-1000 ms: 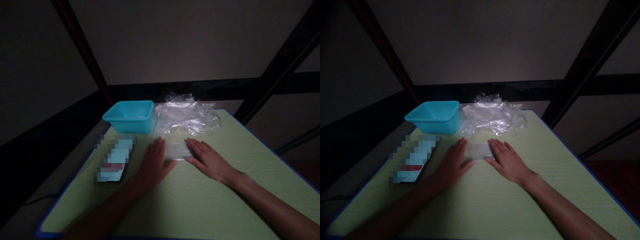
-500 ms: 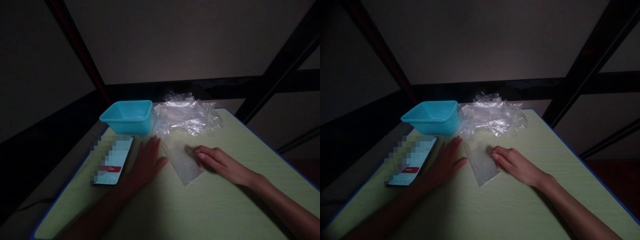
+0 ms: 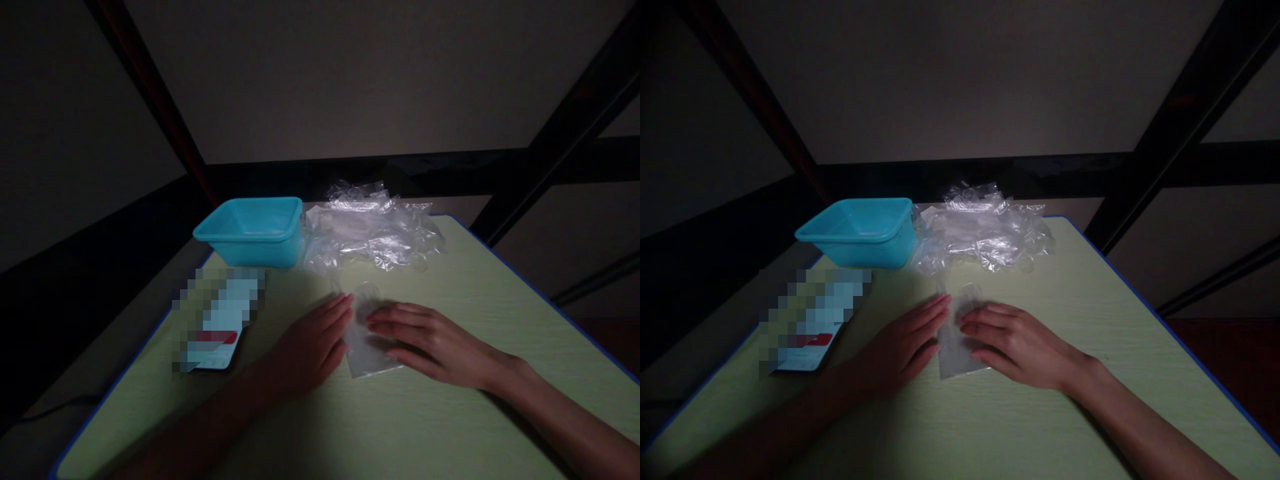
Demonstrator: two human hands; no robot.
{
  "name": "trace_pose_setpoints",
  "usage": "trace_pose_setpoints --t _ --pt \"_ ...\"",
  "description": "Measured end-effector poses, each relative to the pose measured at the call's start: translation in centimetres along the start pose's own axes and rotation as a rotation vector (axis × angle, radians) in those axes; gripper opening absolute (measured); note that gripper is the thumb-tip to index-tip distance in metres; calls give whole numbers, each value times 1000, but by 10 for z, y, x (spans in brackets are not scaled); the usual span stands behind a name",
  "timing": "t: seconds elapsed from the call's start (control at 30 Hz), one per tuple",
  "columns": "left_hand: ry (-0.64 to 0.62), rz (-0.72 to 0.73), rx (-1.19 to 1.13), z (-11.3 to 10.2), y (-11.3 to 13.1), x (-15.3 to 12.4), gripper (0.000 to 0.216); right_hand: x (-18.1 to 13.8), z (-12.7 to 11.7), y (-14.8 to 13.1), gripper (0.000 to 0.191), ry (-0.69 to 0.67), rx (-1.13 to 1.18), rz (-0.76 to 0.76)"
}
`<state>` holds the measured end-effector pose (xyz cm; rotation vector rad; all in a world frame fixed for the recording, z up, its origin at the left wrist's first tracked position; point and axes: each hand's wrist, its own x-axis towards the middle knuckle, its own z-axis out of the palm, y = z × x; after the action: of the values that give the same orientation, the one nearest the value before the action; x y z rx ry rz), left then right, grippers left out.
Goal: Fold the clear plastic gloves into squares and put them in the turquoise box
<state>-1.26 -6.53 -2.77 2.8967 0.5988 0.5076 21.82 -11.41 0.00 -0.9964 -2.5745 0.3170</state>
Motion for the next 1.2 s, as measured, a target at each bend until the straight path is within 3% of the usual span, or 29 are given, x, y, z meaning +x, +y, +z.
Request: trace_pose_setpoints --t 0.17,0.37,0.47,0.57,0.67,0.77,0.9,1.2 --pt "-140 -98 41 0 2 2 52 2 6 -2 47 -130 -149 21" --pt "-219 -116 15 -3 1 4 53 1 7 -1 46 -207 -157 45" --pt "-201 -117 6 -1 0 2 53 0 6 0 49 -167 -139 24" --pt "-105 -87 0 -1 -2 0 49 -1 6 -1 50 -87 -127 -49" --pt "61 -5 23 -7 -5 -2 37 -1 6 -5 35 -41 -124 -119" --pt "141 108 11 -12 -6 -2 28 -1 7 -8 26 -17 -156 -141" --pt "84 171 -17 -10 -4 0 25 1 9 -12 27 15 -220 -168" --pt "33 160 -50 -4 -2 2 20 2 8 -15 27 -40 -267 -182"
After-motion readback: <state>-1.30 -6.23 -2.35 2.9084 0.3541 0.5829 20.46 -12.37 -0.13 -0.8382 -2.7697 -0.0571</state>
